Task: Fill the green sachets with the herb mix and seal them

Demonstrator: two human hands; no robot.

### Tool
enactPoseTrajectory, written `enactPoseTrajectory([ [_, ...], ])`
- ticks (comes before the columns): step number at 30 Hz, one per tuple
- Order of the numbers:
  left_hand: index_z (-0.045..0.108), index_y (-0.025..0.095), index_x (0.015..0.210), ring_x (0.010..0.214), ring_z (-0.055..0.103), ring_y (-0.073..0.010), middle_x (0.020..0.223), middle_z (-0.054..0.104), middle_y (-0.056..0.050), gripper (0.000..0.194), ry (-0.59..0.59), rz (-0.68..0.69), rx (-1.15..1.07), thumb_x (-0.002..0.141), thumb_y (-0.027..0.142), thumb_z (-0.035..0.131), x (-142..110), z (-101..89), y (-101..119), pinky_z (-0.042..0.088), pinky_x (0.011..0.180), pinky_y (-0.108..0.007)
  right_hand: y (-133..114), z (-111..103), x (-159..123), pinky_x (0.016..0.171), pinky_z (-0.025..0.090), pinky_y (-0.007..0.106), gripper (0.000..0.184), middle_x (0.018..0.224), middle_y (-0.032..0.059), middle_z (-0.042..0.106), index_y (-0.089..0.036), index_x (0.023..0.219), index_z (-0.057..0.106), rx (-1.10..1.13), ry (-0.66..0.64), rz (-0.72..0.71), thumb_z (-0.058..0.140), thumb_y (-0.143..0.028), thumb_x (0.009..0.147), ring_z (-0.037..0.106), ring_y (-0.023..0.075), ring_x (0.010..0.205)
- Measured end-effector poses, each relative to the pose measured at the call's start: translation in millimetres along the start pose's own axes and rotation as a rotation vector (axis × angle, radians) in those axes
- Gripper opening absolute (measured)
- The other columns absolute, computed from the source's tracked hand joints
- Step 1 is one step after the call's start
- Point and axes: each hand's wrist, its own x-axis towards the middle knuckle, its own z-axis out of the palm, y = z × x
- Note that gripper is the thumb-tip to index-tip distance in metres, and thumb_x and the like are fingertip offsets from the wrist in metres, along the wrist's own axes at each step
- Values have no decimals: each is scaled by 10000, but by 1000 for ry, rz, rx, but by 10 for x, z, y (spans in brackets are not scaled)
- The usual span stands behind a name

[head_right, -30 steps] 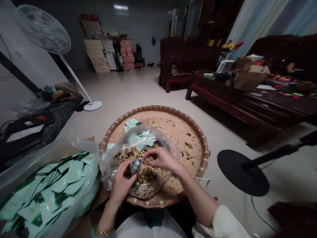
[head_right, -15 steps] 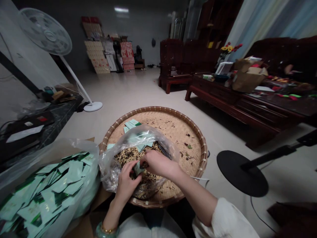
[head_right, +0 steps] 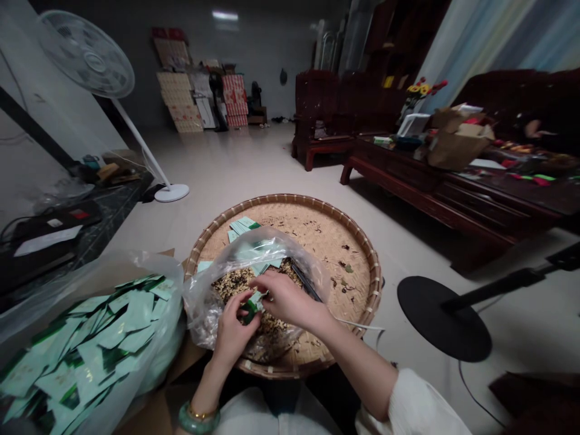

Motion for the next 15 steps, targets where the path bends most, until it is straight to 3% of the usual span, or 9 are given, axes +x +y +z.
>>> enactPoseTrajectory([
  [6, 572, 199, 1119, 1019, 570, -257, 1115, 612, -106, 416, -24, 9, 73, 707, 156, 610, 5, 22, -63, 532, 641, -312, 281, 37, -168, 801, 486, 306, 346, 1015, 84, 666, -170, 1046, 648, 65, 176, 193, 505, -24, 767, 620, 185, 909],
  [11, 599, 206, 1104, 1007, 575, -260, 1112, 631, -107, 415, -3, 24, 84, 692, 157, 619, 17, 44, -120, 534, 614, -309, 517, 299, -176, 777, 487, 320, 301, 1003, 116, 694, -138, 1103, 633, 29, 116, 380, 577, -195, 813, 646, 223, 875],
  [15, 586, 212, 1145, 1016, 576, -261, 1121, 637, -105, 463, 12, 24, 125, 688, 155, 633, 8, 55, -158, 536, 627, -321, 555, 501, -67, 769, 475, 281, 132, 882, 67, 714, -161, 890, 688, 100, 146, 406, 609, -157, 783, 645, 192, 825],
])
